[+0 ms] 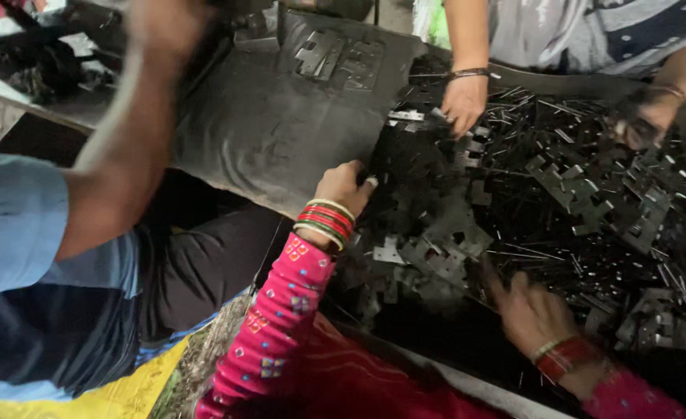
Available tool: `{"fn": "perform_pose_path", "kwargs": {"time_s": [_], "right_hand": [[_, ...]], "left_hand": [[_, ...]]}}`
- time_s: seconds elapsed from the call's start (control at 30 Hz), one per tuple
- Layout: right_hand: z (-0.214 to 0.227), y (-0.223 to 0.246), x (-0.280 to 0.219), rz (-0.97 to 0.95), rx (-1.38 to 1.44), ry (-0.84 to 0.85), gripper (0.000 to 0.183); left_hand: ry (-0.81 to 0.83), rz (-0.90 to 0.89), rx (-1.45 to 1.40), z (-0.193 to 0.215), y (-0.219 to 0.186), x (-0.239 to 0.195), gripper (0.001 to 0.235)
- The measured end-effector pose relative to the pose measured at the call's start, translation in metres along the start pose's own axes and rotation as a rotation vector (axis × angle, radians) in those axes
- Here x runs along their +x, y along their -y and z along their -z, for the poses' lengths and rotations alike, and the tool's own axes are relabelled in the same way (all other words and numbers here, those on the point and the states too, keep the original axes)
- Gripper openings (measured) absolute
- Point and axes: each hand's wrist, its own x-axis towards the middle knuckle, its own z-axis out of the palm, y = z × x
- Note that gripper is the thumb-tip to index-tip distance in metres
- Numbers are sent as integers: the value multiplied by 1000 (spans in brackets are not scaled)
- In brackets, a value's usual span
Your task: The person, along with several other people, reaches into a large tray filled with small T-shaped and E-shaped metal components, picking them up one by one and placing them onto a black padded surface for sorting.
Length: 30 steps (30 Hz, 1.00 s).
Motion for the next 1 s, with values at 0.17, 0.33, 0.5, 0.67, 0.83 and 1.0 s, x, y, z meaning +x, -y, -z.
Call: {"fn": "perform_pose_path", "kwargs": {"time_s": [0.17,0.33,0.5,0.67,0.83,1.0], "right_hand": [[27,62,18,213,113,18,72],[-35,190,80,553,-375,-881,57],[-54,210,104,500,-42,-395,48],[-76,106,77,226,114,-102,38],[-61,14,33,13,147,10,33],[-24,-19,-17,388,-245,-153,81]], "left_hand": [[-38,1,21,-5,-1,-3,34],[-27,87,46,5,-16,-7,30],[-52,18,-41,9,-12,-12,28],[-54,-10,11,1,-5,-12,29],[-2,-5,32,1,-5,-7,32],[-14,-40,24,0,-8,-6,30]]}}
